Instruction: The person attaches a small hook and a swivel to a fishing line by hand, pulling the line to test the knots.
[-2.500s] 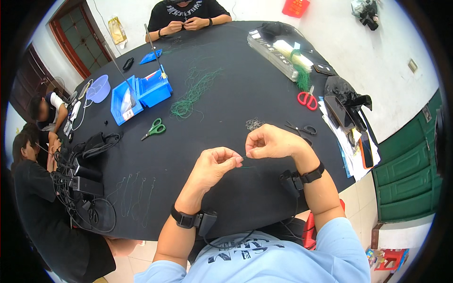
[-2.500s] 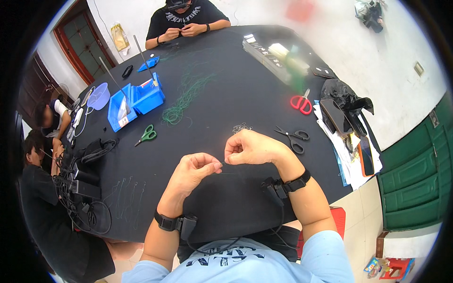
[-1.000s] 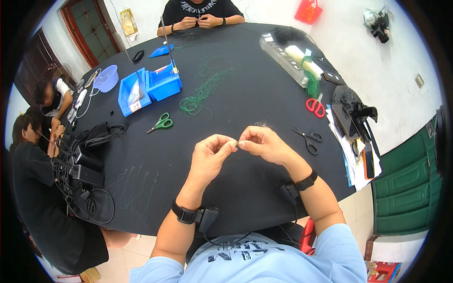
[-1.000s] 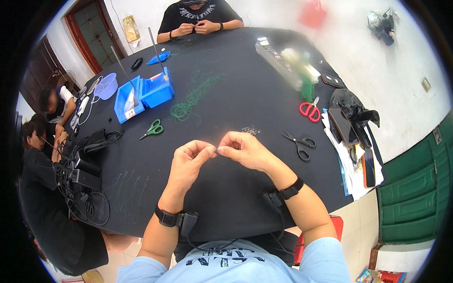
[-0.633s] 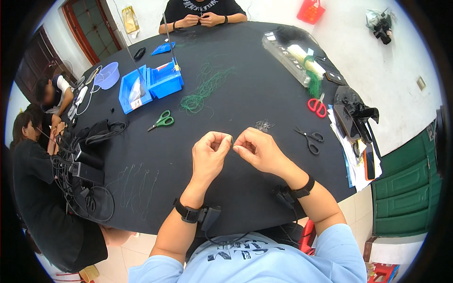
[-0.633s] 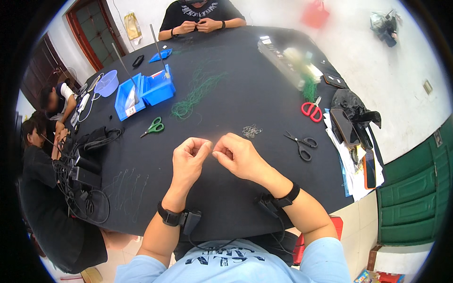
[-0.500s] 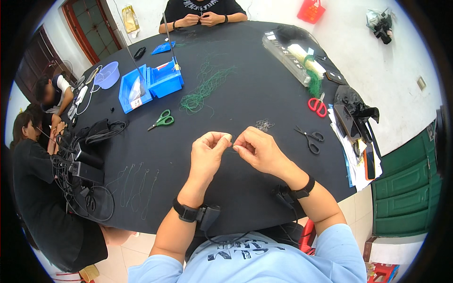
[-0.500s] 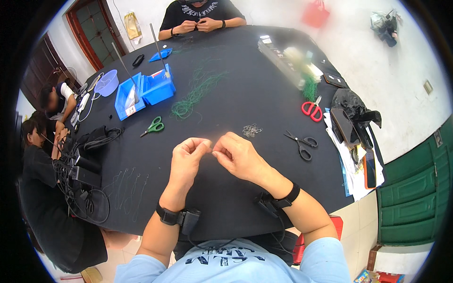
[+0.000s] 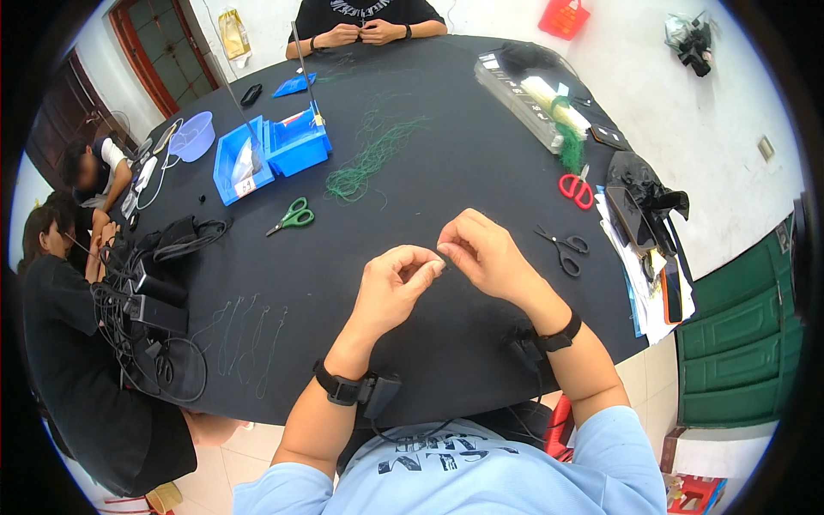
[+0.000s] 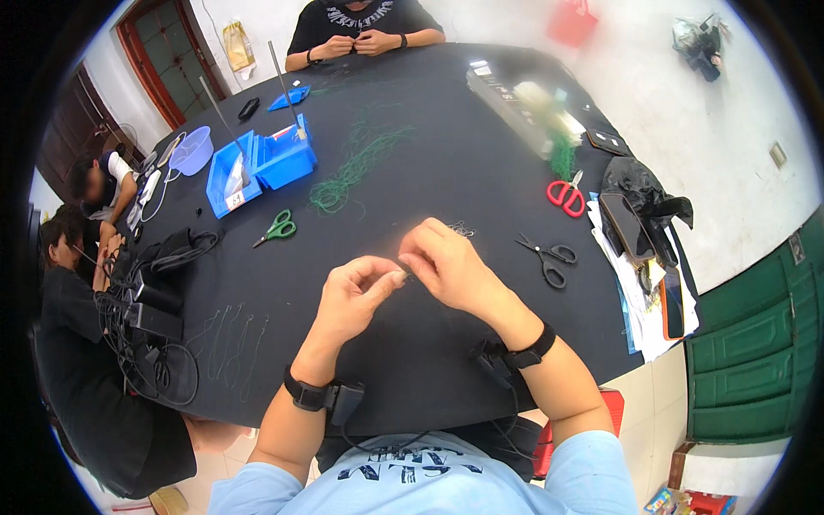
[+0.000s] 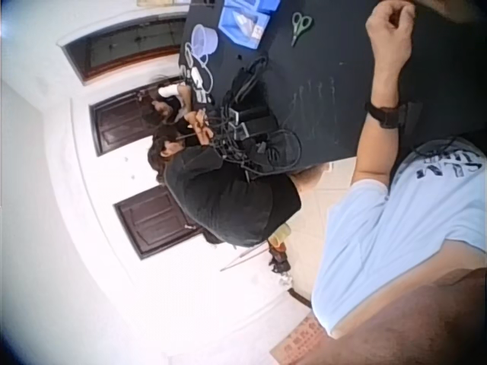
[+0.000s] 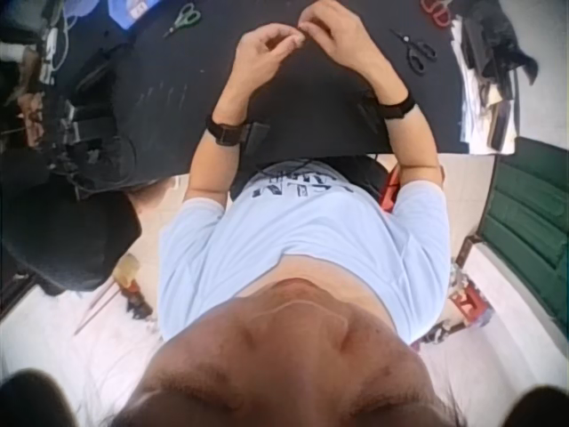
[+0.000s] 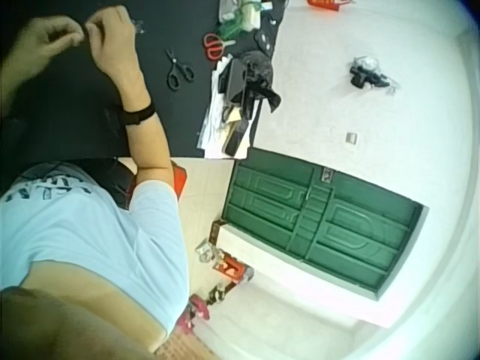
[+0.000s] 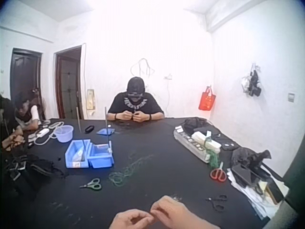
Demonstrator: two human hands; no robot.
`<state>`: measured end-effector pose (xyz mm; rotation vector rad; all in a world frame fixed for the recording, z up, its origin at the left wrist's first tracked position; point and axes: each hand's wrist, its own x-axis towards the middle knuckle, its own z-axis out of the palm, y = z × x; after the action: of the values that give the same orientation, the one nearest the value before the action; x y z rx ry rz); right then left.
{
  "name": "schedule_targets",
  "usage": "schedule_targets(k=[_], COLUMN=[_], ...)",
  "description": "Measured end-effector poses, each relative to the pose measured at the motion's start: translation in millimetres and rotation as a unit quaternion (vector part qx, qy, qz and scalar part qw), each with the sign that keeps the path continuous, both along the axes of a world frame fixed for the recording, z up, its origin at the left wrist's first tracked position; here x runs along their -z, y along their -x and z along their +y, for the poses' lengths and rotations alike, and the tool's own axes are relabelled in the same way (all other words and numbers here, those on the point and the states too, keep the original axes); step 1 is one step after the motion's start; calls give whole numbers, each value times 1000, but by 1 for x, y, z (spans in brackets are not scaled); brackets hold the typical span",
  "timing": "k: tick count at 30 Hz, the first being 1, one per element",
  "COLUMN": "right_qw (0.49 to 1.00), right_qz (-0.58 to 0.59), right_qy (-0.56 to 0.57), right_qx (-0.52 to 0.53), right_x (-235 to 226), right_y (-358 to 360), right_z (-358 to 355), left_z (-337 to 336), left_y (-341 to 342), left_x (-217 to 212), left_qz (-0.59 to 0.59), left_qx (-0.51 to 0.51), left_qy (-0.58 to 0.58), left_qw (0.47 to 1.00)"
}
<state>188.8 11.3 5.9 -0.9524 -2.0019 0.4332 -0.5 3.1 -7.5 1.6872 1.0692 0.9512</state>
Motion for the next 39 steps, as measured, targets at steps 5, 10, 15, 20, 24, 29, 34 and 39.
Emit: schedule_targets(k=[5,10,15,20,24,29,34,39], right_qw=[976,952,998,999,1000,972,981,1000], right_qz=[81,151,23,-28,5,82,80,-6], right_qy=[203,264,62,-32,-24,218,179,12], right_qx=[-16,-40,-6,10,9,23,-19,20], right_x=[14,21,6,-5,2,15,13,-1], right_y=[-1,16,22,15,5,8,24,19], right_z=[6,1,-14,-12,0,4,-9,-17], left_z=[4,7,6,2,-4,1,3,2], left_y=[2,-2,-2,-4,-7,-5,-4,-4], left_x=[1,7,9,7,5,5,6,7], left_qz=[-151,-173,-16,81,57,-102,-53,76], left_qx=[-15,-86,-152,-83,-10,-73,-145,-105], left_qy=[72,19,-91,-199,-137,-16,-68,-221], left_qw=[986,981,984,973,989,992,986,967])
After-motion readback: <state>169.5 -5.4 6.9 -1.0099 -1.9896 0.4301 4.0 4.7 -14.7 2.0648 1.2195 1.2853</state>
